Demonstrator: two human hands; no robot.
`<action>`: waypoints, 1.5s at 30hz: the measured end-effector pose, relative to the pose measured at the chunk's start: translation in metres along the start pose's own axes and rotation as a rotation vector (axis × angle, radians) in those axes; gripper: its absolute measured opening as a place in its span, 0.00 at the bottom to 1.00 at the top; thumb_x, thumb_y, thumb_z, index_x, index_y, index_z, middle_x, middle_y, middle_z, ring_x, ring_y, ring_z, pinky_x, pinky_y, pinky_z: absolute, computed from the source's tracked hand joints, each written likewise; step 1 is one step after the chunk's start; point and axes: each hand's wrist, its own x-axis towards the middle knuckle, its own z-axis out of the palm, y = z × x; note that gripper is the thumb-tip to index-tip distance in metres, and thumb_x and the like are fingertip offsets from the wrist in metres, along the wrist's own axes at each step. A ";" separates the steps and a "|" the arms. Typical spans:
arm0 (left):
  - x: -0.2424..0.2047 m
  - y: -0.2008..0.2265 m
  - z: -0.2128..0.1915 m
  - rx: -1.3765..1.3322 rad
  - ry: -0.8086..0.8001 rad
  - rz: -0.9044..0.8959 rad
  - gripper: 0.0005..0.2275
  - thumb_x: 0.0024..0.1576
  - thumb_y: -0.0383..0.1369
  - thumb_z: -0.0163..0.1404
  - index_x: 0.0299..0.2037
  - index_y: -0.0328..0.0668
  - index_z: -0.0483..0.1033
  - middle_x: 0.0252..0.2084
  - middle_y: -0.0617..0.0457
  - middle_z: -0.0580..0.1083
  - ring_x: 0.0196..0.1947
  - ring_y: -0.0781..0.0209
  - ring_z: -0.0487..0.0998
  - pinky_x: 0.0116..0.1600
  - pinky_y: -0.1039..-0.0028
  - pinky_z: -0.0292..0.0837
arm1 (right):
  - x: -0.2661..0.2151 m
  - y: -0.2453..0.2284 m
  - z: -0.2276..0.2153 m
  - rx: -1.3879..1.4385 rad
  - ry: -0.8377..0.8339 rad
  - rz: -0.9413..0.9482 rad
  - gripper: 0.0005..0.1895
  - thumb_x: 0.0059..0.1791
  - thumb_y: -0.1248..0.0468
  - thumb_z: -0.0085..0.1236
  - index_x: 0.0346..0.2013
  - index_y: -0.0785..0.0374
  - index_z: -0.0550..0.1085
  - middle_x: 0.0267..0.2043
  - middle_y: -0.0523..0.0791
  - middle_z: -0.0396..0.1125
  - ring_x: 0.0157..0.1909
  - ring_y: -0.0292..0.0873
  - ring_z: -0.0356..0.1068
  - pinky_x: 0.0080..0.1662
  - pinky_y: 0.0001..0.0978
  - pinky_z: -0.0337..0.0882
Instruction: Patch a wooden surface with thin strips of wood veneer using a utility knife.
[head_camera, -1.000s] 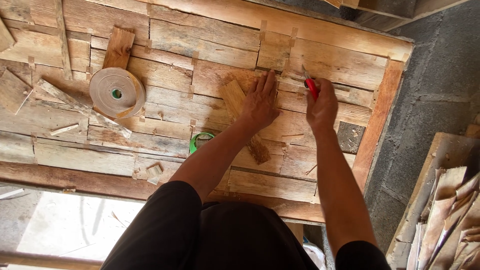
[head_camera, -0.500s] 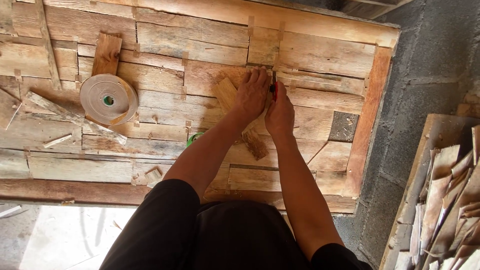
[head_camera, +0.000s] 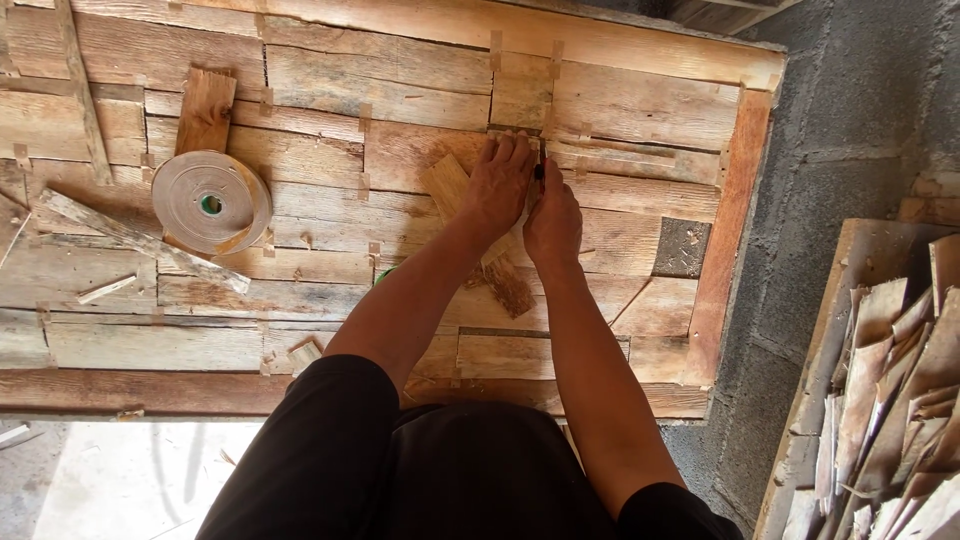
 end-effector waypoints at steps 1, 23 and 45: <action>0.001 0.001 -0.002 -0.002 0.000 0.000 0.24 0.63 0.36 0.46 0.67 0.30 0.64 0.70 0.37 0.60 0.71 0.41 0.58 0.74 0.52 0.49 | 0.002 -0.010 -0.007 -0.001 0.000 0.000 0.27 0.56 0.70 0.48 0.71 0.64 0.60 0.55 0.59 0.70 0.55 0.60 0.72 0.52 0.49 0.72; 0.001 0.000 -0.003 0.179 -0.026 0.049 0.27 0.59 0.35 0.48 0.68 0.30 0.64 0.67 0.39 0.60 0.67 0.42 0.58 0.71 0.55 0.49 | 0.000 -0.036 -0.036 -0.023 -0.189 0.142 0.32 0.52 0.74 0.48 0.72 0.64 0.60 0.48 0.61 0.73 0.47 0.61 0.76 0.48 0.50 0.75; 0.000 -0.005 -0.005 0.066 0.011 0.051 0.24 0.59 0.34 0.50 0.65 0.31 0.67 0.67 0.41 0.62 0.68 0.44 0.60 0.71 0.59 0.55 | -0.010 -0.009 -0.005 0.200 0.077 -0.022 0.29 0.54 0.75 0.45 0.71 0.68 0.60 0.57 0.59 0.71 0.56 0.59 0.74 0.54 0.45 0.74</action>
